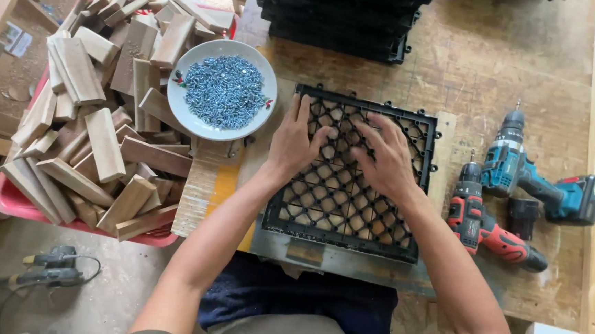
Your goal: Screwing a black plastic grid onto wooden slats using a power drill to assemble a modular tile.
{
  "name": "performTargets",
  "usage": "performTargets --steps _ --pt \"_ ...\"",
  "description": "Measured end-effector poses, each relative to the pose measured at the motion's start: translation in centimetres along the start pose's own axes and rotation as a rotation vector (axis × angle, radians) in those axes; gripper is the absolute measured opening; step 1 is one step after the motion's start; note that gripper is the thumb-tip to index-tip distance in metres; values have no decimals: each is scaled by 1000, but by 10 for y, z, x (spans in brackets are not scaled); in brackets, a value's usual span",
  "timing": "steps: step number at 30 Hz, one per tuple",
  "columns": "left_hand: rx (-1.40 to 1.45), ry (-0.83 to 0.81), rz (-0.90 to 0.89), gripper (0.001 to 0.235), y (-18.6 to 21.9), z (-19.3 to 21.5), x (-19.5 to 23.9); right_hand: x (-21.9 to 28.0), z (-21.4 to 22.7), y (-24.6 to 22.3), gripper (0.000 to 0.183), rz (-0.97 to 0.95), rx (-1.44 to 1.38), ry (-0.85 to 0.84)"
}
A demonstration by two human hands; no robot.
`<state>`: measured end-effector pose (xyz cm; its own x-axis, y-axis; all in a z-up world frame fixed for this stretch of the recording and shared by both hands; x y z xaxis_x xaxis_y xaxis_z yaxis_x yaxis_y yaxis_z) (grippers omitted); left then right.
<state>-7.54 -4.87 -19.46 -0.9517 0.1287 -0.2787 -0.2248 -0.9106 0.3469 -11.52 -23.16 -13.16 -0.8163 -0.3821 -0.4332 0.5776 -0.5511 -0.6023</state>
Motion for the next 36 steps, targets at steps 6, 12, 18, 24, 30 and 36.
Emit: performTargets --steps 6,12,18,24,30,36 --pt "-151 -242 -382 99 43 50 76 156 66 6 29 -148 -41 51" --pt "-19 95 -879 71 49 48 169 230 74 -12 25 -76 29 115" --pt "156 293 -896 26 36 80 170 217 75 -36 10 102 208 124" --pt "126 352 -800 18 19 76 194 211 70 -61 9 190 335 177" --pt "214 149 -745 23 17 80 194 202 67 -82 4 140 395 76" --pt "26 66 -775 24 25 69 187 177 50 -24 46 -236 509 -339"
Point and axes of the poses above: each hand's wrist, its own x-axis away from the middle knuckle, its own z-axis out of the back of the hand, y = z × x, the point moved 9 cm from there along -x, towards the middle knuckle, and after that the axes turned 15 degrees about -x, right-handed, at the moved point
